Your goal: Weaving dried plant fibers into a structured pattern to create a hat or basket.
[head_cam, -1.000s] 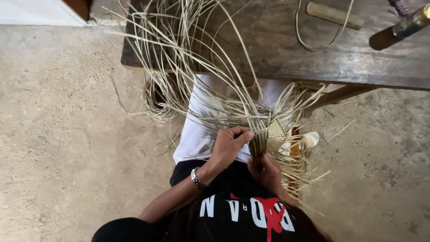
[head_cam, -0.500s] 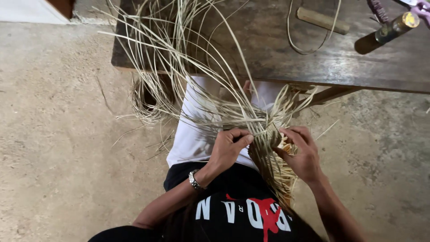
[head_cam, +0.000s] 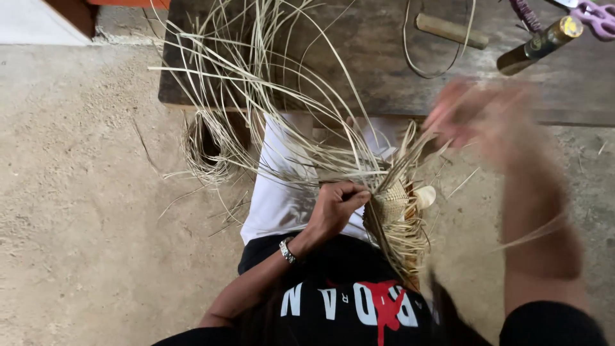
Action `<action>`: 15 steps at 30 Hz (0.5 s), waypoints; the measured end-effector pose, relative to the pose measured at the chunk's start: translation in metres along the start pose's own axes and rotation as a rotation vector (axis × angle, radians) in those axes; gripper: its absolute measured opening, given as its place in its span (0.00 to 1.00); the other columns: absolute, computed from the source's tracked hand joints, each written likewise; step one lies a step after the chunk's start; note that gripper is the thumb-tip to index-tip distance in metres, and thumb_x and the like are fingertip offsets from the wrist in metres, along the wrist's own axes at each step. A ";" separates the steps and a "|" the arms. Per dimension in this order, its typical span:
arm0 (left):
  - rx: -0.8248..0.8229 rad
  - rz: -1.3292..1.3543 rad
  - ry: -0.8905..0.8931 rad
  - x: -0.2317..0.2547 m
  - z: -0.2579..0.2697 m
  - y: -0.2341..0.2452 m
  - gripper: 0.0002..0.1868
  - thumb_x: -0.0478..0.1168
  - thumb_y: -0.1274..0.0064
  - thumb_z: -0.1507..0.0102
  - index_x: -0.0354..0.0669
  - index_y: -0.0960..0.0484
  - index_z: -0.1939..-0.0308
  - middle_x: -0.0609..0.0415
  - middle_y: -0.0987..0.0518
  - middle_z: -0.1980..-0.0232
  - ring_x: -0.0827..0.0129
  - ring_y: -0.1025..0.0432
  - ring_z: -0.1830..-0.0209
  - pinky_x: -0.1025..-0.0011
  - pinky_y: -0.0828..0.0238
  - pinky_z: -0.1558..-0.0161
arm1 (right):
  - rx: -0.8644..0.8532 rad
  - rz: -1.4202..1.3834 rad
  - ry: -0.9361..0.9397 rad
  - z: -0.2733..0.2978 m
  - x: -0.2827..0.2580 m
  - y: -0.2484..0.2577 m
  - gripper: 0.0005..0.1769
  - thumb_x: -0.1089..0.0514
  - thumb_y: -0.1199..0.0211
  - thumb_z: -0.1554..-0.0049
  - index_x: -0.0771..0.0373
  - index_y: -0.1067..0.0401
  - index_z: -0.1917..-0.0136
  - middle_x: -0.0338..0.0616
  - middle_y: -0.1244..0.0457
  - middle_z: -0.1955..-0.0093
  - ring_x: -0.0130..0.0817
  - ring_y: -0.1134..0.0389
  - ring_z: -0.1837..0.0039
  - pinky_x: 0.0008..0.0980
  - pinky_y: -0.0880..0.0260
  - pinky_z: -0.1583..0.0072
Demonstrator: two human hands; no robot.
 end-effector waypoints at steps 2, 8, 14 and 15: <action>-0.004 0.135 0.133 -0.015 -0.002 0.000 0.05 0.36 0.46 0.42 0.38 0.19 0.71 0.63 0.25 0.72 0.82 0.36 0.71 0.81 0.38 0.68 | 0.206 -0.087 0.469 -0.015 -0.019 0.057 0.26 0.79 0.54 0.34 0.66 0.48 0.73 0.44 0.45 0.64 0.29 0.43 0.63 0.17 0.44 0.66; -0.063 0.182 0.098 0.007 0.000 0.009 0.11 0.38 0.48 0.41 0.43 0.26 0.79 0.65 0.30 0.75 0.83 0.40 0.74 0.80 0.43 0.71 | -0.743 -0.310 0.536 -0.017 -0.006 -0.028 0.21 0.66 0.51 0.50 0.63 0.42 0.41 0.47 0.44 0.44 0.23 0.37 0.56 0.11 0.27 0.61; -0.012 0.288 0.155 -0.037 -0.003 -0.003 0.10 0.39 0.45 0.41 0.34 0.18 0.62 0.44 0.20 0.69 0.70 0.30 0.62 0.65 0.32 0.60 | -0.363 0.158 -0.025 0.017 0.049 -0.080 0.19 0.56 0.28 0.60 0.66 0.25 0.56 0.52 0.38 0.60 0.45 0.35 0.58 0.40 0.31 0.52; -0.012 0.288 0.159 -0.036 -0.002 -0.003 0.10 0.39 0.45 0.41 0.34 0.18 0.62 0.44 0.20 0.69 0.70 0.30 0.62 0.65 0.32 0.60 | -0.365 0.155 -0.028 0.017 0.055 -0.084 0.19 0.56 0.28 0.60 0.66 0.25 0.56 0.52 0.38 0.60 0.45 0.35 0.58 0.40 0.31 0.52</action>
Point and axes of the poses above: each hand's wrist, its own z-axis away from the middle knuckle, its own y-axis out of the back of the hand, x = y × z, the point moved 5 cm from there along -z, towards the middle knuckle
